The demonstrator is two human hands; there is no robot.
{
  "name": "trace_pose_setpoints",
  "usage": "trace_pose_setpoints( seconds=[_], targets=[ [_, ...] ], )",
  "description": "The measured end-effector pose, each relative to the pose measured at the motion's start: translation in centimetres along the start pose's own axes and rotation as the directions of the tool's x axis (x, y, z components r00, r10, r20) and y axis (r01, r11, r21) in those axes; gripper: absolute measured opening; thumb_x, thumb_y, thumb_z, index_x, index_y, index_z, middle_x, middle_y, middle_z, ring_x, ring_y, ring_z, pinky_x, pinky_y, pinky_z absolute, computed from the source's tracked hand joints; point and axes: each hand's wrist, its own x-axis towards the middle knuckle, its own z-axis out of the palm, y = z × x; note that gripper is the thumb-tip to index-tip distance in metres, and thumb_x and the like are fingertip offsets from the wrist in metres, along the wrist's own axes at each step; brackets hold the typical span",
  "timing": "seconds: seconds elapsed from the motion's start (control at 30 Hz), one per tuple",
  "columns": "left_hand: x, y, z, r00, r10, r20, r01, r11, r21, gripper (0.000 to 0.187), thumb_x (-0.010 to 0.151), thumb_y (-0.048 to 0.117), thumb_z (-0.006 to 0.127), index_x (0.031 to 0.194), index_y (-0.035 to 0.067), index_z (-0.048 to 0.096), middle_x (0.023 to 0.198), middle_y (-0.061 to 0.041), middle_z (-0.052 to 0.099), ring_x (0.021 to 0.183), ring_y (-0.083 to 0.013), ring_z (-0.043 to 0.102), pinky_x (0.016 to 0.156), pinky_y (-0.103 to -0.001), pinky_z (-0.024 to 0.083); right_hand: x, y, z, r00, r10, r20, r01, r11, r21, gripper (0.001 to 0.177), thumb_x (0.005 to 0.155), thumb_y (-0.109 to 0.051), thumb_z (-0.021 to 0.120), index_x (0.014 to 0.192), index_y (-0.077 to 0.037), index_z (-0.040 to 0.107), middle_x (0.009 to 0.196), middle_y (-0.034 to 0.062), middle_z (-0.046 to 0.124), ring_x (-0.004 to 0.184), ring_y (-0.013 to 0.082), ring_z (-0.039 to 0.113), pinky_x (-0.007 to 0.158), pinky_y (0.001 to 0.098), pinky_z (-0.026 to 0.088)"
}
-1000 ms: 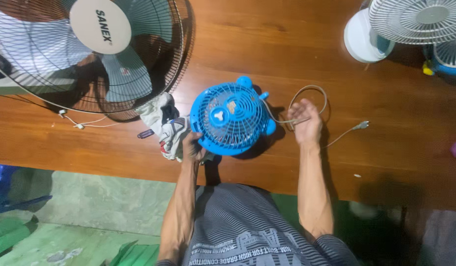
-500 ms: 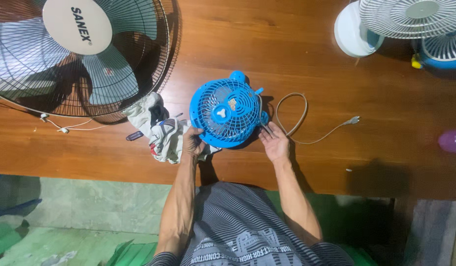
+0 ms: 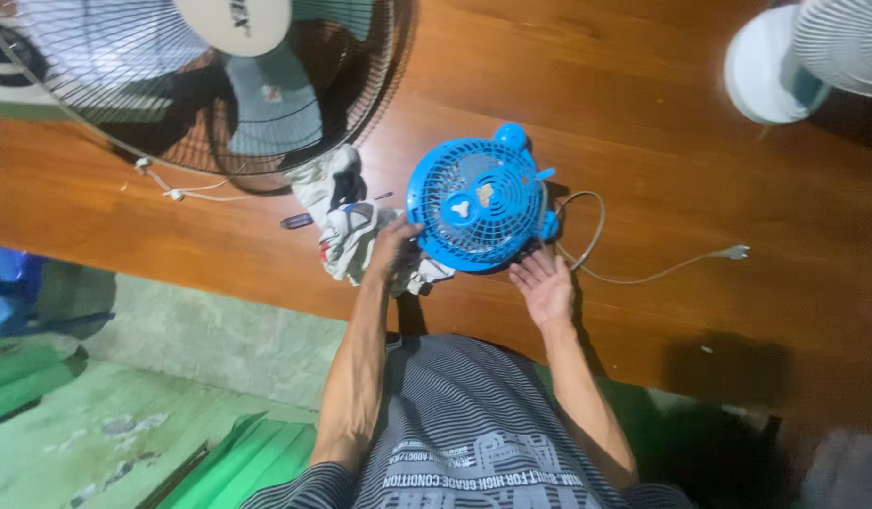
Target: The person uses a screwdriver to loosen and tighten screws on the front grille of a small white fan, then wipes the fan with a cloth. The person then handles a small blue fan, rotating its grille and wiping it with the cloth.
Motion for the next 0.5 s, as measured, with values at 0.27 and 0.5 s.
trace_pose_setpoints(
  seconds=[0.27,0.5],
  targets=[
    [0.7,-3.2,-2.9,0.946,0.321,-0.04,-0.3,0.915,0.27,0.046,0.09,0.018,0.073,0.131,0.0,0.064,0.109,-0.007,0.075,0.089,-0.0117,0.071,0.075,-0.025,0.06,-2.1,1.3,2.9,0.981,-0.063,0.181,0.117,0.945,-0.304,0.101,0.095,-0.077,0.034,0.146,0.01,0.036,0.128,0.0289,0.056,0.108,0.0361,0.067,0.096,0.0475,0.055],
    [-3.4,-3.7,-6.0,0.849,0.486,-0.206,-0.423,0.86,0.287,0.031,0.096,0.008,0.065,0.122,-0.007,0.07,0.103,-0.009,0.075,0.081,-0.0121,0.071,0.067,-0.024,0.057,-3.5,3.0,6.9,0.987,0.098,0.124,0.026,0.673,-0.739,0.082,0.101,-0.064,0.032,0.135,0.009,0.052,0.112,0.023,0.072,0.093,0.0287,0.073,0.082,0.0378,0.059]
  ],
)
